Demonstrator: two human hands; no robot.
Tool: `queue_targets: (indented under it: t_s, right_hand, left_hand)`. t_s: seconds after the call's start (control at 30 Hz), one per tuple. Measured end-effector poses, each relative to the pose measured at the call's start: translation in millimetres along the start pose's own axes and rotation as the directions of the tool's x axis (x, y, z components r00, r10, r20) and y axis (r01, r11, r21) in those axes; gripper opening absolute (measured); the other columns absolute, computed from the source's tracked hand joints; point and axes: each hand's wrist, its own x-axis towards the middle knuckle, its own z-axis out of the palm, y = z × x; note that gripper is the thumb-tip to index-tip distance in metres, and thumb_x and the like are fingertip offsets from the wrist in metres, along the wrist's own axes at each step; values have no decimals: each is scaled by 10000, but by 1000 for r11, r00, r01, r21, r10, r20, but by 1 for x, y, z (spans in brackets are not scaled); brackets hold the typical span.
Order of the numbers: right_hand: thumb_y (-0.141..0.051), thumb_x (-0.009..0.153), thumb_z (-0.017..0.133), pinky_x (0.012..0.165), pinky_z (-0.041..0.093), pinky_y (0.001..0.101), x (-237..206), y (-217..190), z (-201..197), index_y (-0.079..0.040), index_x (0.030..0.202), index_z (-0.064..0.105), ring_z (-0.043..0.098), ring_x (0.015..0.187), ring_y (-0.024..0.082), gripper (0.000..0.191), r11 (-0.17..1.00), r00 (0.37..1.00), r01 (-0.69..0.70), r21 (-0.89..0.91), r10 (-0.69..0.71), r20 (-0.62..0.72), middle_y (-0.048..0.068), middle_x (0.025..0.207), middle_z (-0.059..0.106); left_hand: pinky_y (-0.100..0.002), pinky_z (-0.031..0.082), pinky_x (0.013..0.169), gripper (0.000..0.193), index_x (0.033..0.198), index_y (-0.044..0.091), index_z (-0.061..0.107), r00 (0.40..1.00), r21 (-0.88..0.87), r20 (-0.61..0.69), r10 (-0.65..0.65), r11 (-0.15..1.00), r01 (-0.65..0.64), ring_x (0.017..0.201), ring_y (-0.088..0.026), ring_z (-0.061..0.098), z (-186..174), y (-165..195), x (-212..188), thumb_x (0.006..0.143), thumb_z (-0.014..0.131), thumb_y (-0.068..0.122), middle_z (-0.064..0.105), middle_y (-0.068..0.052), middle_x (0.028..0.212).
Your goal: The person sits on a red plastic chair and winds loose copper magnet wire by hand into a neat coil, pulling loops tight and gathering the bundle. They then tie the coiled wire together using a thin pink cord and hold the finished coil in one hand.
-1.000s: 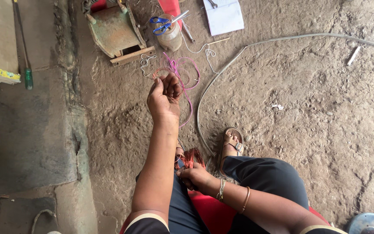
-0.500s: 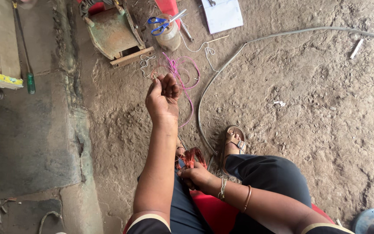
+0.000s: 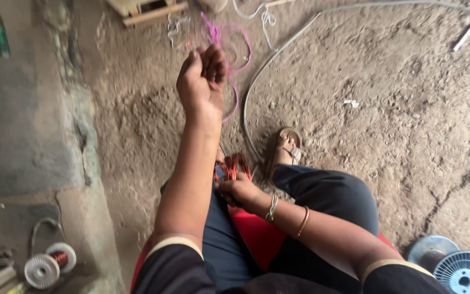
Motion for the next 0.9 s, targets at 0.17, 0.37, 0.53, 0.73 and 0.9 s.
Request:
queue_targets:
  t_s: [0.17, 0.37, 0.53, 0.73, 0.9]
  right_hand:
    - [-192, 935, 674, 354, 305, 295, -5, -8, 2, -69, 742, 598, 469, 383, 135, 242, 998, 999, -36, -45, 36, 1, 38, 519, 526]
    - [-153, 923, 681, 383, 345, 291, -3, -6, 2, -58, 783, 623, 440, 405, 125, 179, 997, 998, -63, 34, 64, -9, 30, 532, 508]
    - [-152, 926, 688, 380, 343, 294, 0, -2, 0, -55, 764, 605, 435, 403, 127, 206, 998, 999, -50, 43, 50, 6, 29, 531, 506]
    - [-156, 931, 686, 378, 342, 293, 0, -2, 0, -55, 742, 597, 441, 398, 130, 232, 999, 999, -45, 29, 45, 9, 35, 525, 510]
    - [-158, 934, 690, 375, 346, 294, -3, -6, 1, -51, 734, 590, 437, 393, 128, 247, 999, 999, -37, 36, 36, 11, 36, 520, 508]
  left_hand:
    - [-378, 603, 714, 200, 1113, 12, 613, 1000, -22, -12, 13, 1000, -13, 876, -259, 747, 2, -2, 0, 1058, 528, 186, 758, -183, 1037]
    - [-381, 622, 713, 226, 1137, -10, 620, 999, -9, 20, 48, 999, -47, 879, -267, 756, 0, -4, 1, 1058, 536, 185, 757, -197, 1041]
    - [-379, 629, 707, 219, 1122, -4, 624, 1000, -9, -1, 24, 1000, -24, 877, -263, 759, -3, -7, 2, 1052, 537, 185, 760, -195, 1047]
    - [-379, 630, 715, 219, 1126, -5, 630, 999, 3, 19, 32, 999, -32, 879, -259, 761, -2, -7, 3, 1055, 543, 183, 763, -196, 1055]
    - [-376, 634, 731, 211, 1132, -4, 641, 998, 32, 43, 39, 999, -40, 886, -257, 769, 0, -6, 0, 1052, 549, 168, 766, -194, 1055]
